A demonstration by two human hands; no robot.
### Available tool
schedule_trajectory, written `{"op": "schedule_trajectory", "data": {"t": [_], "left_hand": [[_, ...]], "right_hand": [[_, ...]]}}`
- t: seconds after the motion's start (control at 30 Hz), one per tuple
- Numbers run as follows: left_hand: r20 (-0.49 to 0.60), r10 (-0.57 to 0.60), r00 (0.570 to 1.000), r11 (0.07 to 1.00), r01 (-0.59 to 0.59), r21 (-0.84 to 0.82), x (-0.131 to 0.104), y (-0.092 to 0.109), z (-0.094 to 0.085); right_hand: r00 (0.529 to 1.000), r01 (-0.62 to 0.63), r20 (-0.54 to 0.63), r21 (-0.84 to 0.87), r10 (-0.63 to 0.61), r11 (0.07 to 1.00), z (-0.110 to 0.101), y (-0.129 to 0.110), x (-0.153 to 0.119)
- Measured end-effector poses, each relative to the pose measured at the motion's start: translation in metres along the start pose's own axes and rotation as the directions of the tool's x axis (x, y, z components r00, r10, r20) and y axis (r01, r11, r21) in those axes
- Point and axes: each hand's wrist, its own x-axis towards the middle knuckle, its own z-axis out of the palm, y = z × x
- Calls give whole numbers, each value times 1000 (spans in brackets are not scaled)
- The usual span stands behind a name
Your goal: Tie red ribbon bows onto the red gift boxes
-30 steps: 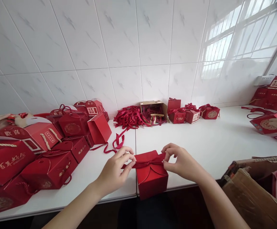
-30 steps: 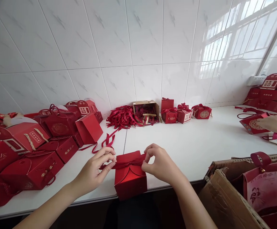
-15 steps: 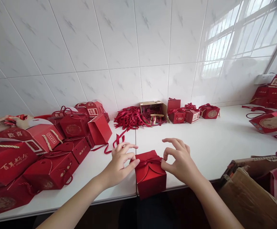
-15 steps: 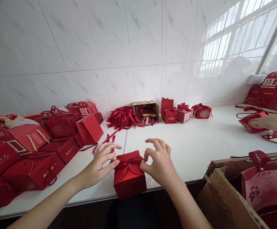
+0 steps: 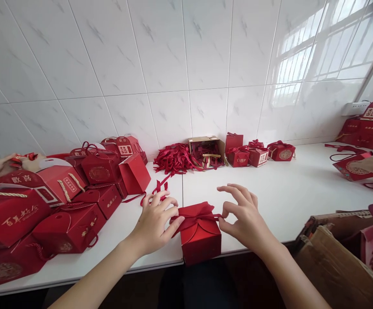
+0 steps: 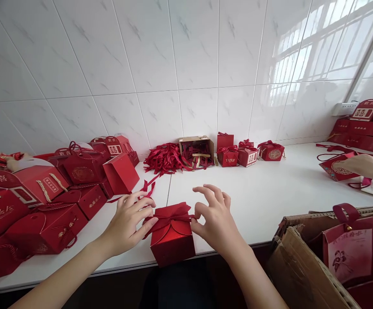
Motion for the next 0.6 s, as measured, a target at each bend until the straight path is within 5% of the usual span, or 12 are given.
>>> {"op": "schedule_trajectory", "data": {"t": [0.17, 0.33, 0.47, 0.6], "left_hand": [[37, -11, 999, 979, 19, -203, 2, -4, 6], [111, -90, 990, 891, 130, -435, 4, -4, 14], [127, -182, 975, 797, 222, -562, 6, -2, 19], [110, -274, 956, 651, 268, -710, 9, -2, 21]], "right_hand": [[984, 100, -140, -82, -111, 992, 9, 6, -2], [988, 73, -134, -45, -79, 996, 17, 8, -3], [994, -92, -44, 208, 103, 974, 19, 6, -2], [948, -316, 214, 573, 234, 756, 9, 4, 6]]}}
